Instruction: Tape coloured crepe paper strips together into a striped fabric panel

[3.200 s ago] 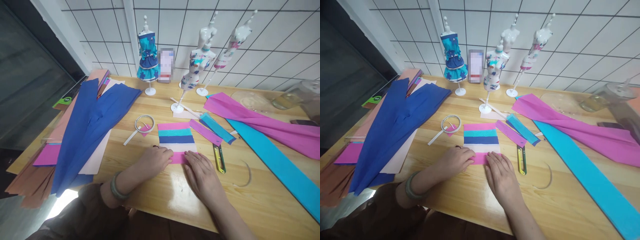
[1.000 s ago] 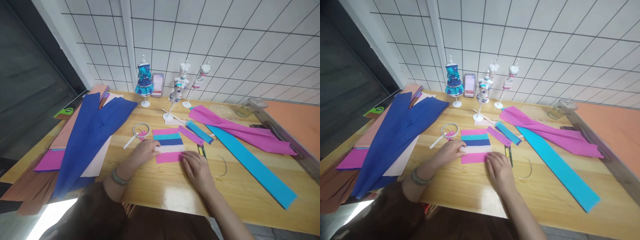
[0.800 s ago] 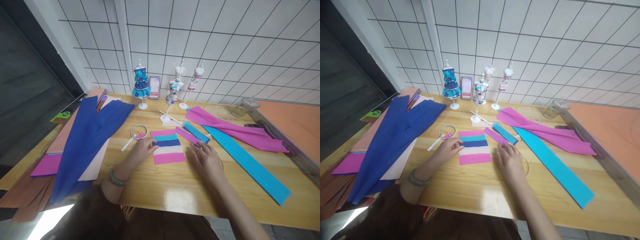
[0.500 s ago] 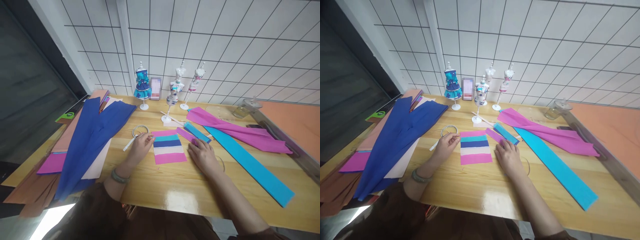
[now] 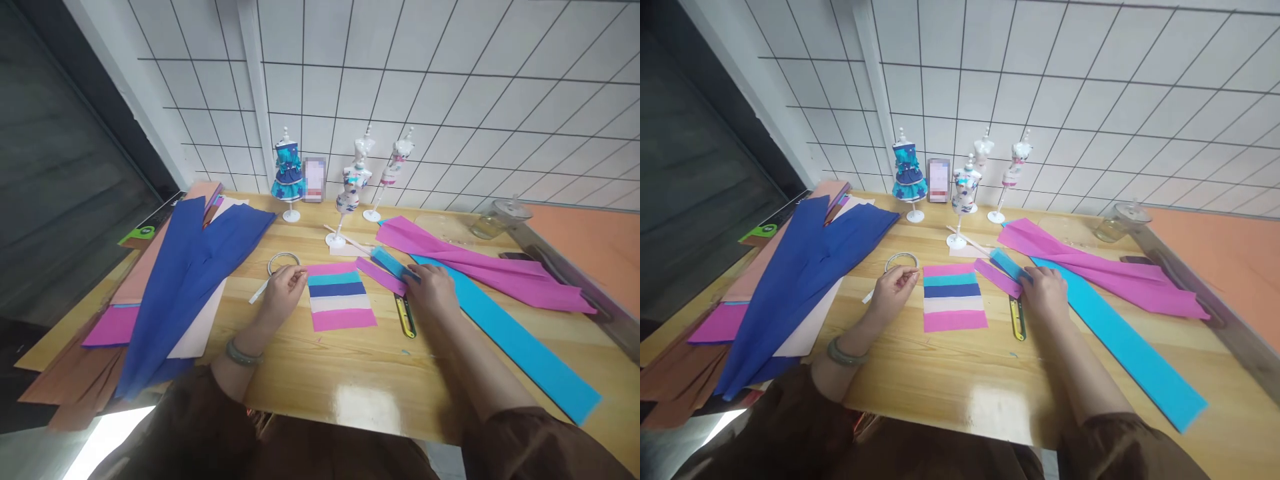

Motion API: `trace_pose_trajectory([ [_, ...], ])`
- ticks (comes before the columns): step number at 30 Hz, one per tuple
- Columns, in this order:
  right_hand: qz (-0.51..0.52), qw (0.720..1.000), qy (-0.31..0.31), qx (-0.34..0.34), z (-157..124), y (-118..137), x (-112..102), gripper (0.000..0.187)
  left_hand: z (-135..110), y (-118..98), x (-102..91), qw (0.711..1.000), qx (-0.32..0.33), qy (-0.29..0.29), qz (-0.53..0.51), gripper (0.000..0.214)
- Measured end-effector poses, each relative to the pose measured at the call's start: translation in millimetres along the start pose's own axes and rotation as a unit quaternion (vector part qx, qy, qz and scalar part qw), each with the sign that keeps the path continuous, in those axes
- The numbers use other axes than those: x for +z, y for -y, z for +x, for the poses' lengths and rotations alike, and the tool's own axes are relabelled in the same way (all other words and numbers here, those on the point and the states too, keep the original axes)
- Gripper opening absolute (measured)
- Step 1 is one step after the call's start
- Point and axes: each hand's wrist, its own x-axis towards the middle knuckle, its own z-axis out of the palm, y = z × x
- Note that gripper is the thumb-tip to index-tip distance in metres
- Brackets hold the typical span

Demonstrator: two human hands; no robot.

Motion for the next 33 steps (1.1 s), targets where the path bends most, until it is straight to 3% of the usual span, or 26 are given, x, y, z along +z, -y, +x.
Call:
trace_pose_trajectory([
  [6,-0.003,1.000,0.029,-0.007,7,-6,6,0.026,1,1,-0.9,1.000,-0.003,-0.013,-0.009,0.012],
  [23,-0.038,0.999,0.033,-0.016,2,0,-17,0.024,0,1,1.5,1.000,0.011,0.002,0.008,0.012],
  [33,-0.055,0.998,0.034,-0.001,10,0,-13,0.028,-1,3,2.7,1.000,0.009,0.019,-0.002,0.012],
])
